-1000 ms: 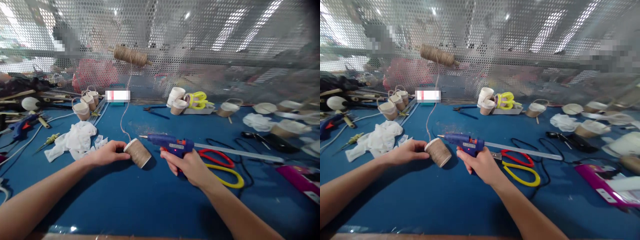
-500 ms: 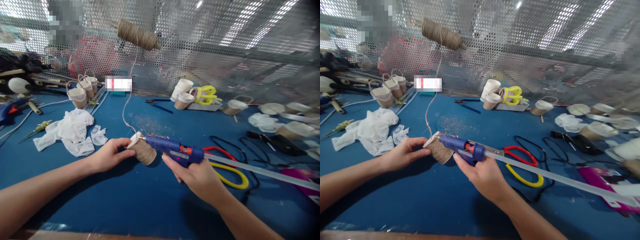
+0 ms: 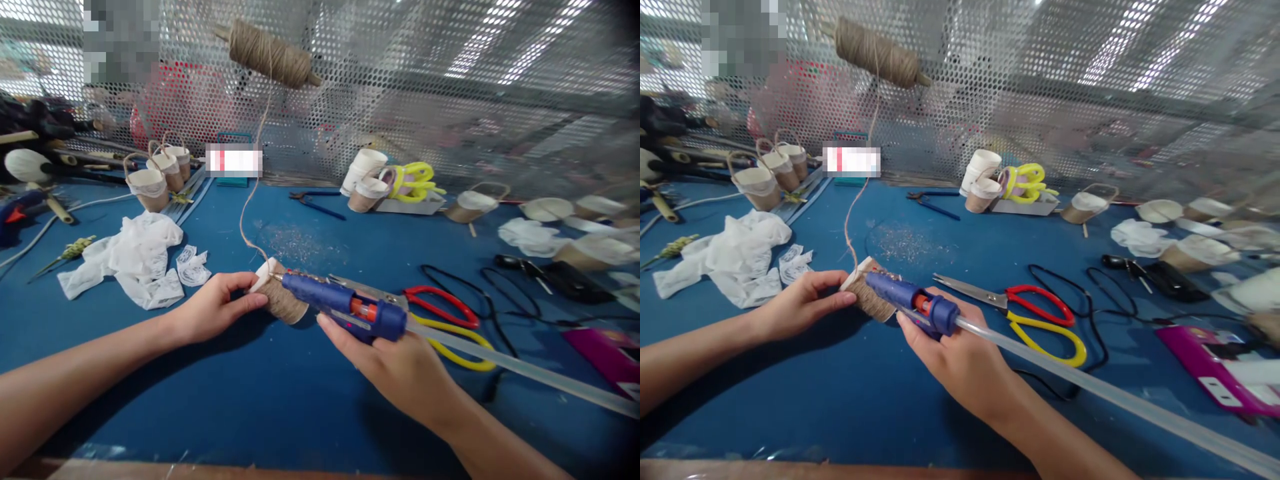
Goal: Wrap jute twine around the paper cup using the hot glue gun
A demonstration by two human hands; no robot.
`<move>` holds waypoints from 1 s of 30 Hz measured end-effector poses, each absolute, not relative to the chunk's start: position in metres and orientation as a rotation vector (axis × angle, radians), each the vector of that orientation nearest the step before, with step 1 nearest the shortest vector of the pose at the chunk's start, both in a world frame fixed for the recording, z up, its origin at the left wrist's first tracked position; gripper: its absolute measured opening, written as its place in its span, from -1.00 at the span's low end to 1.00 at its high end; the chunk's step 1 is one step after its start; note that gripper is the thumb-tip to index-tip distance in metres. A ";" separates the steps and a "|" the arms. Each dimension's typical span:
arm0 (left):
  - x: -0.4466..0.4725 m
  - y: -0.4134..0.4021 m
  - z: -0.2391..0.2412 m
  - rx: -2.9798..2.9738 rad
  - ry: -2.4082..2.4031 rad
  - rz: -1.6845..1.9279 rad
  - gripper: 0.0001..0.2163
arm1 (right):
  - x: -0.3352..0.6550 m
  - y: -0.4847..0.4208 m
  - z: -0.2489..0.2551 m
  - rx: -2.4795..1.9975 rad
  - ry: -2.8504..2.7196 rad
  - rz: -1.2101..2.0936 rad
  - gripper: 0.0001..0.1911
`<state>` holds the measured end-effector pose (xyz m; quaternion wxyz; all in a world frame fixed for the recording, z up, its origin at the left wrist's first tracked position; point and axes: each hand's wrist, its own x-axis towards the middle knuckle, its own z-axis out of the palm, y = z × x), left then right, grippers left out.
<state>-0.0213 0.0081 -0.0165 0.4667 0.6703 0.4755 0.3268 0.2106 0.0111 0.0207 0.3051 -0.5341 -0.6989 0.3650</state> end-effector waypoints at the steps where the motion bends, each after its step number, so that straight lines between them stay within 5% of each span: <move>1: -0.021 0.008 -0.016 1.646 1.168 0.802 -0.79 | 0.210 0.010 0.020 -1.424 -1.890 0.904 -0.87; 12: -0.020 0.007 -0.013 1.651 1.151 0.792 -0.80 | 0.218 0.007 0.002 -1.137 -2.318 0.111 -0.70; 30: -0.023 0.007 -0.015 1.672 1.126 0.807 -0.81 | 0.213 0.005 0.013 -1.165 -2.255 0.255 -0.77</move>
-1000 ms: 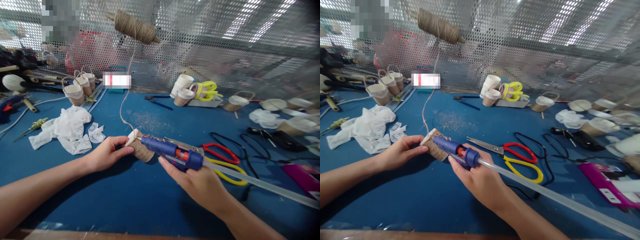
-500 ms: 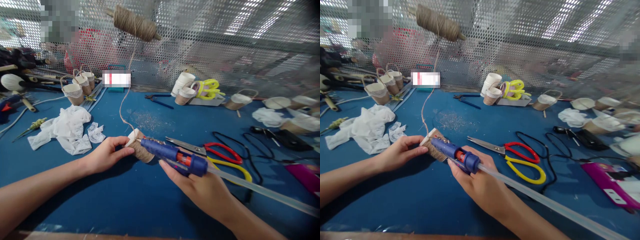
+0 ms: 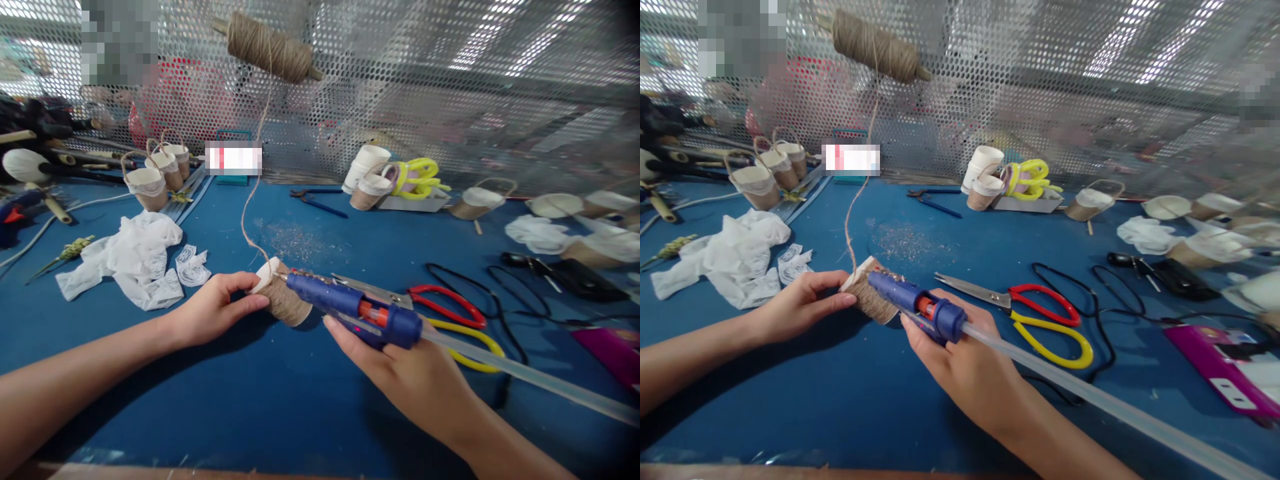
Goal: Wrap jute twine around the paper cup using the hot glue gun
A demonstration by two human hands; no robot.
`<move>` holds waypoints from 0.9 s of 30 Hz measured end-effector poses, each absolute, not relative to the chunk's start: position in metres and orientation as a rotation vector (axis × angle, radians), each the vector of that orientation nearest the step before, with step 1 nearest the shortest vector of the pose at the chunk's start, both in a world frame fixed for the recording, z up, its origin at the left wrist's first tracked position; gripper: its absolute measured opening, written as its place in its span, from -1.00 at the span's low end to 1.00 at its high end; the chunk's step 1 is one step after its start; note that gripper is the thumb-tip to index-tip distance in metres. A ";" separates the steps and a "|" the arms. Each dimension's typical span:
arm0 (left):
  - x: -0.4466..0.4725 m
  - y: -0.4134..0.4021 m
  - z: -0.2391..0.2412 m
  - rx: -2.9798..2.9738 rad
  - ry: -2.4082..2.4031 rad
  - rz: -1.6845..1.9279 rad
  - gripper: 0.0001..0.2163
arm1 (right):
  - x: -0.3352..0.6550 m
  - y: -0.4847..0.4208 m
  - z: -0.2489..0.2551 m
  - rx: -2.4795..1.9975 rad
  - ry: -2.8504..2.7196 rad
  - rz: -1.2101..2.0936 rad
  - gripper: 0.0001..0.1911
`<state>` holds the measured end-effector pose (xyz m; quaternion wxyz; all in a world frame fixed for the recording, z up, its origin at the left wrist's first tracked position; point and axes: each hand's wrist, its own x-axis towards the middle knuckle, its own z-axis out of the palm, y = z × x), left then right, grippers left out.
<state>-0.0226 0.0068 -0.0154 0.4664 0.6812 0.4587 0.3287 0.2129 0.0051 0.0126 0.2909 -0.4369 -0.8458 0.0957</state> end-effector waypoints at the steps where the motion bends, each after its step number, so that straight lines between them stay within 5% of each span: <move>1: -0.022 0.007 -0.015 1.675 1.126 0.808 -0.81 | 0.212 0.005 0.013 -1.175 -2.252 0.260 -0.76; 27: -0.021 0.008 -0.012 1.697 1.139 0.805 -0.85 | 0.206 0.001 0.024 -1.139 -2.320 0.295 -0.77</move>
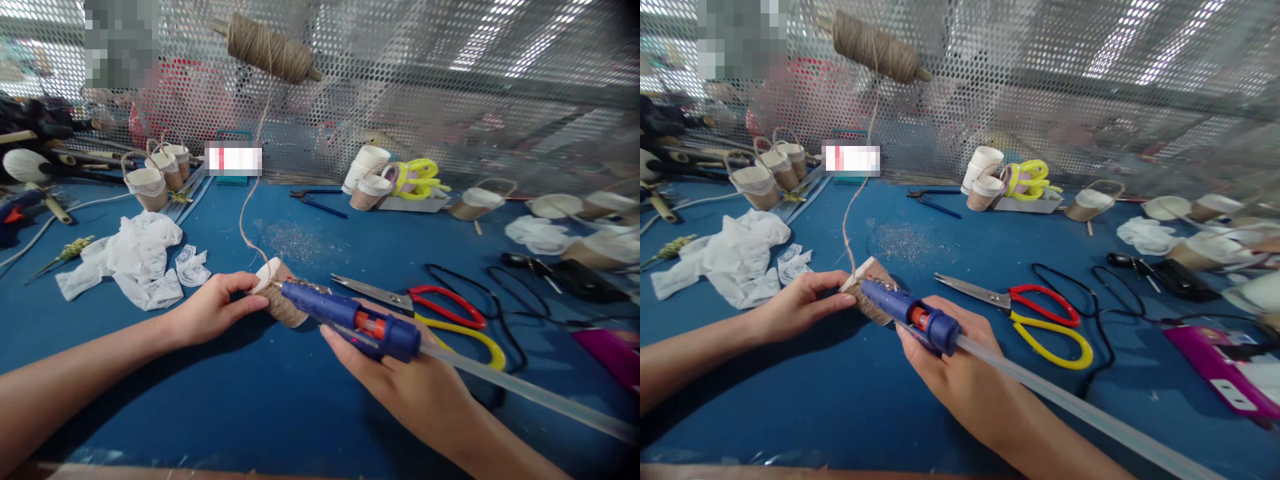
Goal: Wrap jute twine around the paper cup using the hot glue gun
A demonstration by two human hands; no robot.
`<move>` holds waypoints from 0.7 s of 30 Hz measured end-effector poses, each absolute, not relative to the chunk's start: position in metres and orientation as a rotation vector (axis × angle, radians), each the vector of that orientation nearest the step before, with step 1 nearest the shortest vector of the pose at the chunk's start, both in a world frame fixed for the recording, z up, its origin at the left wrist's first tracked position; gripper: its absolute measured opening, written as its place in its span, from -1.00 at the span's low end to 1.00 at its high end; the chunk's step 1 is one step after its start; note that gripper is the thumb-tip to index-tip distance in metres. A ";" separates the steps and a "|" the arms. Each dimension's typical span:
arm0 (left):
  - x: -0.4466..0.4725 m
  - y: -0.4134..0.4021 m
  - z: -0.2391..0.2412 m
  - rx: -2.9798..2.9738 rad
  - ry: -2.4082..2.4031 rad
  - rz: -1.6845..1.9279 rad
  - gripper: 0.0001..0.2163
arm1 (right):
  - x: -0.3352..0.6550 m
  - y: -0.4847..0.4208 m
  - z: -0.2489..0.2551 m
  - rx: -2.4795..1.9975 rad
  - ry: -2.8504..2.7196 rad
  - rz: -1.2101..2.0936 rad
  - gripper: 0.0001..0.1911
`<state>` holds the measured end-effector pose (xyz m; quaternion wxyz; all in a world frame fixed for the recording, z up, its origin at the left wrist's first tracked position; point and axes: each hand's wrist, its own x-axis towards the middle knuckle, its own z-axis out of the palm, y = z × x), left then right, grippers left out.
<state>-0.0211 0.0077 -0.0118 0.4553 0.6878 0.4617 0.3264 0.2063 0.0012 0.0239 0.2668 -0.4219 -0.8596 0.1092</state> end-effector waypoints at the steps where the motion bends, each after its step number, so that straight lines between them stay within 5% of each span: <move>1: -0.021 0.008 -0.012 1.700 1.140 0.808 -0.85 | 0.206 0.000 0.025 -1.146 -2.326 0.307 -0.77; 10: -0.023 0.008 -0.013 1.739 1.121 0.811 -0.87 | 0.211 0.000 0.018 -1.173 -2.283 0.338 -0.86; 21: -0.026 0.012 -0.016 1.836 1.071 0.821 -0.89 | 0.219 0.010 0.021 -1.045 -2.440 0.036 -0.67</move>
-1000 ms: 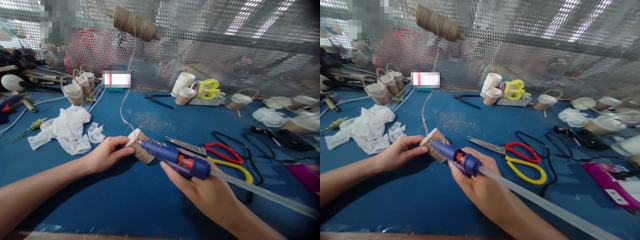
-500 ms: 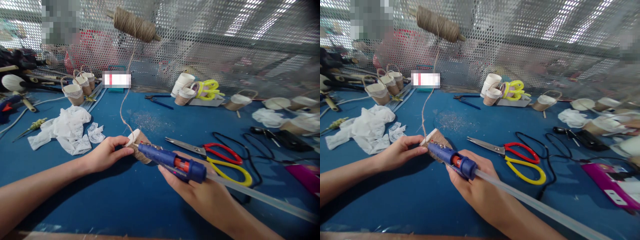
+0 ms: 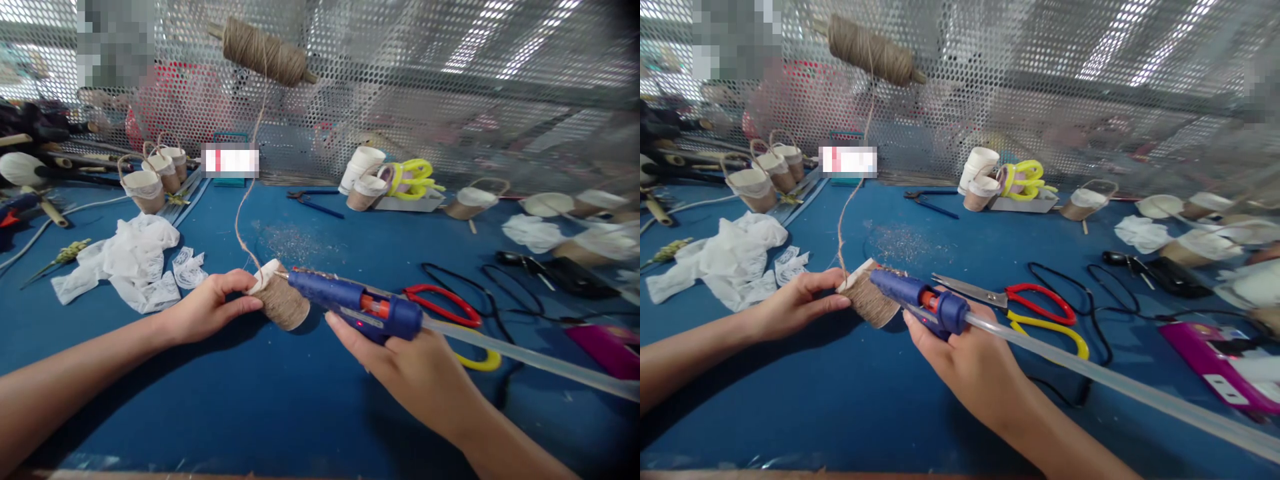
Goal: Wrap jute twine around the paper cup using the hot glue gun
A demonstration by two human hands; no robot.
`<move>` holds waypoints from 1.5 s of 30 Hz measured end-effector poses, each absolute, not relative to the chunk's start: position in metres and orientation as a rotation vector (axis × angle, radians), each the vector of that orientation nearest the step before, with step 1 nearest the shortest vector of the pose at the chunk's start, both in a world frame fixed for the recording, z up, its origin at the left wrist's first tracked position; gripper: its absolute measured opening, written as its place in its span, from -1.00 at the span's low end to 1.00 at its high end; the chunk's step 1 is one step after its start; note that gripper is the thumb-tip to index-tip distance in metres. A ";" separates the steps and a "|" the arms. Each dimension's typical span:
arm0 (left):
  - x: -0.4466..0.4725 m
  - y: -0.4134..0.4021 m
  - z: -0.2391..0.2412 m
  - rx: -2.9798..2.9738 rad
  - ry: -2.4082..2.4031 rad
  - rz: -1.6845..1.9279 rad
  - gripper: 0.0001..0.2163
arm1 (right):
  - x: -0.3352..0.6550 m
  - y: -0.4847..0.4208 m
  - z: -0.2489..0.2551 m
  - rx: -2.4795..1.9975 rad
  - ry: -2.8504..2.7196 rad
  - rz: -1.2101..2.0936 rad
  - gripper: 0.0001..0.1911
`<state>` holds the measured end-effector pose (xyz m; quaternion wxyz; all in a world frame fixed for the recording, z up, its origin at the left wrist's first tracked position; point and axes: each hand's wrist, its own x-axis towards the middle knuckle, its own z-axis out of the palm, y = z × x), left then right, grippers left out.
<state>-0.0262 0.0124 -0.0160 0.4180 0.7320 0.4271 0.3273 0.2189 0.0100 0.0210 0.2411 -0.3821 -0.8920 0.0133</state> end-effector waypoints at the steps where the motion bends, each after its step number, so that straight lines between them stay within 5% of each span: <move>1: -0.027 0.013 -0.016 1.841 1.065 0.820 -0.89 | 0.222 0.011 0.018 -0.990 -2.476 -0.015 -0.64; 11: -0.028 0.013 -0.017 1.901 1.059 0.820 -0.89 | 0.230 0.015 0.003 -1.032 -2.420 0.009 -0.68; 18: -0.028 0.013 -0.017 1.892 1.053 0.812 -0.88 | 0.221 0.009 0.019 -0.869 -2.536 -0.286 -0.58; 31: -0.027 0.013 -0.017 1.892 1.074 0.806 -0.89 | 0.224 0.008 0.006 -1.119 -2.388 0.032 -0.78; 45: -0.028 0.014 -0.017 1.889 1.066 0.793 -0.88 | 0.231 0.013 0.004 -1.030 -2.377 0.094 -0.76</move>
